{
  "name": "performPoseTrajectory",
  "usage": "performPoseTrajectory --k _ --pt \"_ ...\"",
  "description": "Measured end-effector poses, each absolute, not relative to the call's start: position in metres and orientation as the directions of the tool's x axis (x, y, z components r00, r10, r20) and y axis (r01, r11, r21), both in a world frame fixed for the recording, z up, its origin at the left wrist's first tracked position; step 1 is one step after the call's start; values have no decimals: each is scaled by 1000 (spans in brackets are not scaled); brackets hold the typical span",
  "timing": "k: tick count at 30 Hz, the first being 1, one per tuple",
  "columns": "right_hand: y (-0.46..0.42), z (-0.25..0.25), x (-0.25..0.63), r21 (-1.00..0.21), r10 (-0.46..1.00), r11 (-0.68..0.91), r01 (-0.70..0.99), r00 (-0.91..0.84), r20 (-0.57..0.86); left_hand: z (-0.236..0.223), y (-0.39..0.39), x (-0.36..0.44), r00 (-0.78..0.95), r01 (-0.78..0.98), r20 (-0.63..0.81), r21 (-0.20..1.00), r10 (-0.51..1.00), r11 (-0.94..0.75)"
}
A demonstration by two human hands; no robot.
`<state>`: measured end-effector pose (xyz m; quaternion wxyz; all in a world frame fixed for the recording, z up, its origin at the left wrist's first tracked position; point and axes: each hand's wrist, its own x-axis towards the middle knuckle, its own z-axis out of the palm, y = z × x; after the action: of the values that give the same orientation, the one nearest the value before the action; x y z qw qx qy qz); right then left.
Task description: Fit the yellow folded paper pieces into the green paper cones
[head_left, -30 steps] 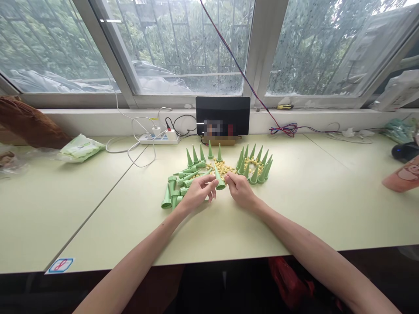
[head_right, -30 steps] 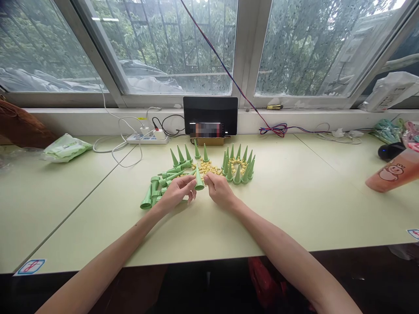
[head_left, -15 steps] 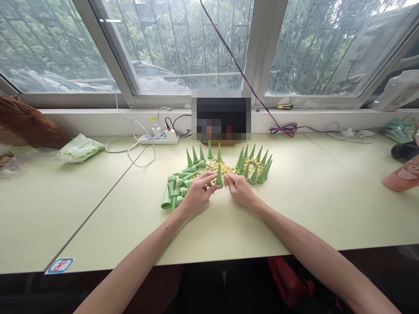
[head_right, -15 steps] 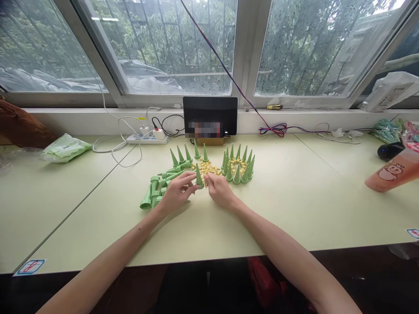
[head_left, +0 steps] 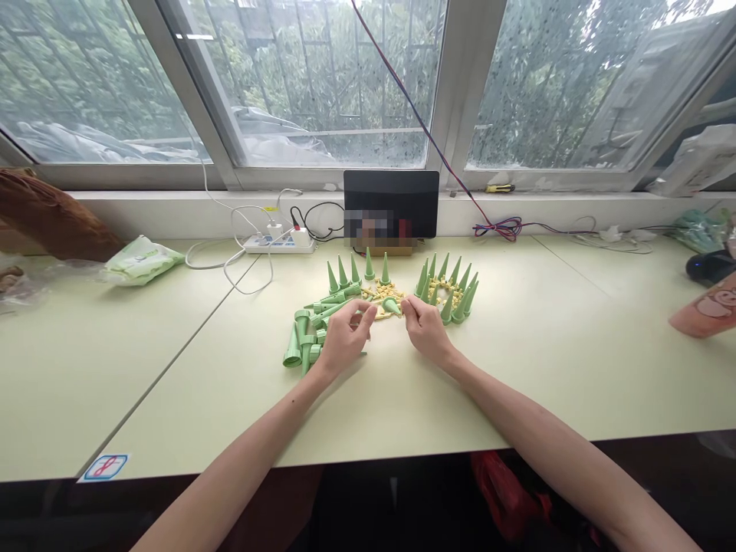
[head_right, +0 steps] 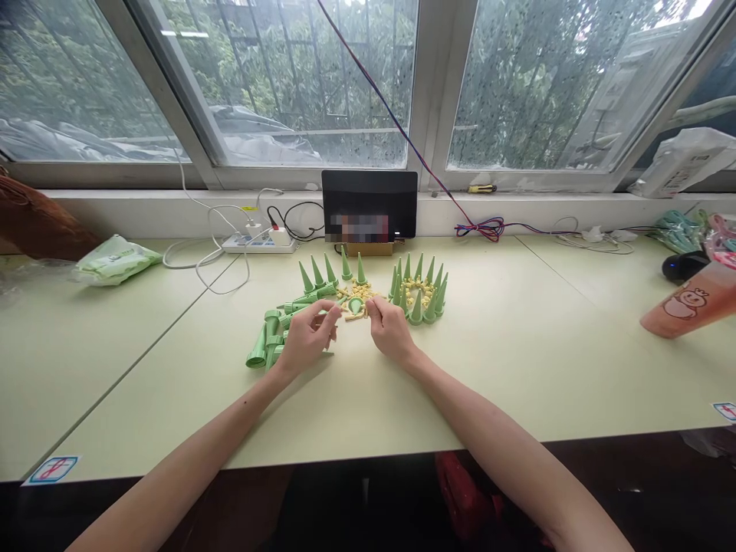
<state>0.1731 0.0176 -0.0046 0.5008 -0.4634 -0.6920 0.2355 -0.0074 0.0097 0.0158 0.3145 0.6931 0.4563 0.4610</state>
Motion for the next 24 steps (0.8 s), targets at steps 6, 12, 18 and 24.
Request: performPoseTrajectory --k 6,12,18,24 --pt "15 -5 171 -667 780 618 415 -219 586 16 12 -9 303 265 115 943 946 -200" --pt "13 -5 169 -674 785 616 408 -246 568 21 8 -9 337 263 98 945 936 -193" --pt "12 -5 168 -736 830 556 387 -209 517 17 8 -10 315 312 226 892 922 -326" --pt "14 -4 168 -789 869 495 365 -218 444 10 11 -10 283 373 335 825 899 -425"
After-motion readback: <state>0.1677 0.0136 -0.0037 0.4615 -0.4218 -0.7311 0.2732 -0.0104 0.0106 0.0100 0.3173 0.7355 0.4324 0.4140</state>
